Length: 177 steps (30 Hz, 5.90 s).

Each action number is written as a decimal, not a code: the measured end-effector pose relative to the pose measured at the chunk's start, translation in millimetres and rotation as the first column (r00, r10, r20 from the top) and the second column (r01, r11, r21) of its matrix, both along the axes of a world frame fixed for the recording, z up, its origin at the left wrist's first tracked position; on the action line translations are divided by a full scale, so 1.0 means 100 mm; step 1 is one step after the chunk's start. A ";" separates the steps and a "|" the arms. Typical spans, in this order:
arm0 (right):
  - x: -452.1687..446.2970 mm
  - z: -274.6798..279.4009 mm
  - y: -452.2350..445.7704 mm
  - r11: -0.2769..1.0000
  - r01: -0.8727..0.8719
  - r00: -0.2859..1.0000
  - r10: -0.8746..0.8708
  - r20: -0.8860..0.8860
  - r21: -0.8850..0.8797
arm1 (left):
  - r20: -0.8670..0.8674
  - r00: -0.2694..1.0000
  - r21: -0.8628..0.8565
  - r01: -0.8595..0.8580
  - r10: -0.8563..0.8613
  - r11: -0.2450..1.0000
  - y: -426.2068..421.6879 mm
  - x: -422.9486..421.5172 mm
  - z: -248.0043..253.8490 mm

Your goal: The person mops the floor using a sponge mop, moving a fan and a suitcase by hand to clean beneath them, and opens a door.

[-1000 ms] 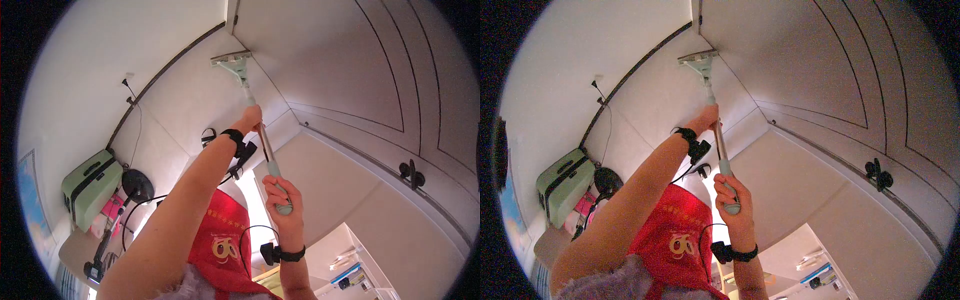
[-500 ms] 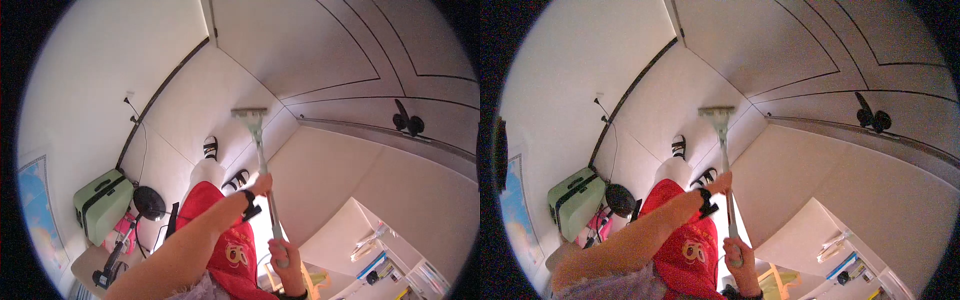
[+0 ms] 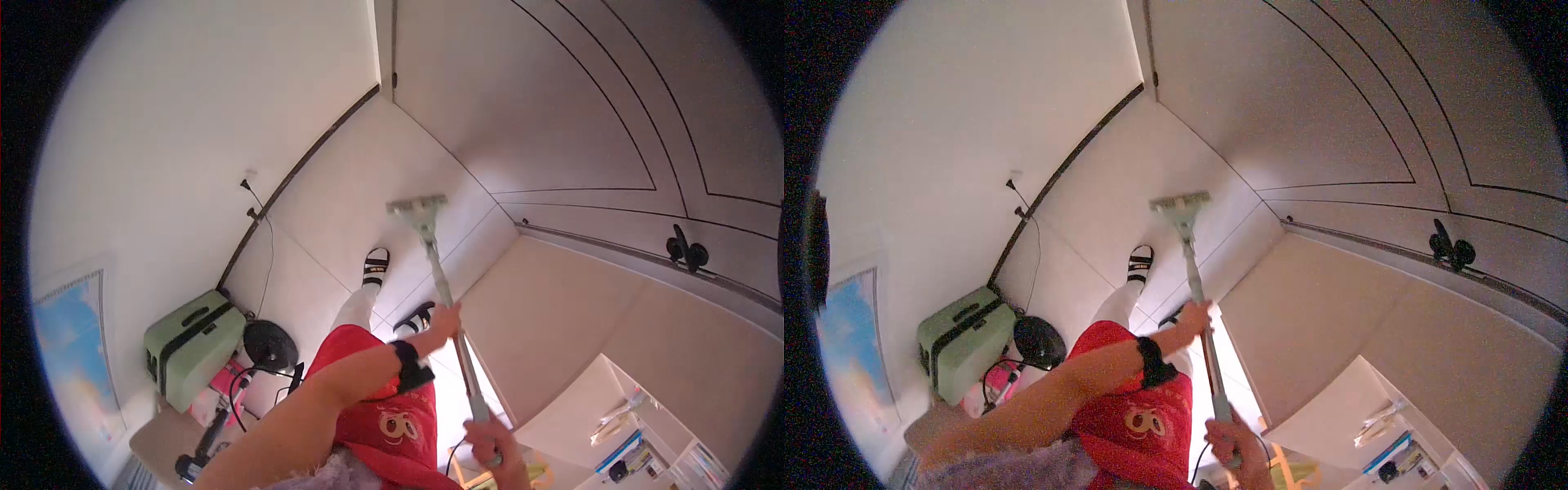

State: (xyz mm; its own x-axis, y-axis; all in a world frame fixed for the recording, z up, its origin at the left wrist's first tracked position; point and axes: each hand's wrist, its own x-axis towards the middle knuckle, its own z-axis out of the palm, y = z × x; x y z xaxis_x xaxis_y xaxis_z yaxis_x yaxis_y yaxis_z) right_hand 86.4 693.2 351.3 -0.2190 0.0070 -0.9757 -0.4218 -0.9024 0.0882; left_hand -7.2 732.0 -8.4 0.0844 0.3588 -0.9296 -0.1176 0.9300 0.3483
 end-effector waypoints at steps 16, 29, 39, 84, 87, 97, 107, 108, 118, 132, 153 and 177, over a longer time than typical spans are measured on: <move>-1.09 -1.60 1.82 0.822 0.563 0.724 -0.445 -0.528 0.080 | 0.167 0.928 0.005 -0.340 0.334 0.941 2.69 -1.79 -0.53; 0.02 -0.96 0.08 0.462 0.886 0.406 -0.813 -0.418 -0.037 | 0.151 0.987 -0.006 0.050 -0.048 0.999 1.02 0.21 -0.25; 0.22 -1.11 -1.02 0.049 0.989 -0.023 -0.882 -0.471 -0.140 | -0.864 0.115 0.421 0.700 -0.490 -0.577 -0.03 1.30 -1.37; -0.35 -1.57 -1.16 0.191 0.977 0.113 -0.850 -0.514 -0.100 | -0.880 -0.212 0.271 0.508 -0.424 -0.817 0.27 0.60 -1.06; -0.39 -1.42 -1.47 0.211 0.972 0.138 -0.865 -0.482 -0.101 | -0.805 -0.323 0.240 0.590 -0.498 -0.771 -0.10 0.59 -1.05; -0.78 -0.21 -2.94 0.208 0.758 0.158 -0.978 -0.136 -0.618 | -0.855 -0.339 0.212 0.460 -0.391 -0.862 -2.60 -0.50 0.14; -0.77 0.22 -2.88 0.747 0.514 0.803 -0.592 -0.069 -0.421 | -0.497 -0.544 0.153 0.712 -0.676 -0.685 -2.62 -0.42 0.69; -0.74 0.24 -2.76 0.797 0.483 0.831 -0.548 -0.098 -0.363 | -0.474 -0.425 0.129 0.833 -0.771 -0.538 -2.43 -0.42 0.74; -0.65 -0.94 -0.79 0.827 0.545 0.766 -0.425 -0.482 0.137 | -0.403 0.740 0.431 0.672 -0.539 0.601 -0.21 -0.91 -1.10; -0.53 -1.49 -0.36 0.803 0.595 0.731 -0.554 -0.399 -0.024 | -0.766 -0.072 0.050 0.984 -0.639 -0.170 0.78 -0.68 -0.80; 1.58 -0.57 -4.49 1.000 0.019 0.995 -0.020 -0.100 -0.010 | -0.697 -0.254 0.108 0.887 -0.671 -0.448 -4.60 1.53 -0.36; 0.49 -1.97 -2.68 0.831 -0.386 0.920 0.379 0.102 0.400 | -0.219 0.976 0.036 0.008 0.000 0.999 -1.70 0.32 -0.32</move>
State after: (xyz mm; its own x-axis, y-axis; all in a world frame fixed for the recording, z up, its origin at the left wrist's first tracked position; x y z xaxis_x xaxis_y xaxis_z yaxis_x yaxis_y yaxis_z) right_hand 135.7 425.1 153.9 -0.2695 0.3203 -0.9082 -0.0336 -0.9456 -0.3235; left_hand 25.1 562.2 -40.6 -0.1186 0.3927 -0.9120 -0.0306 0.9166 0.3986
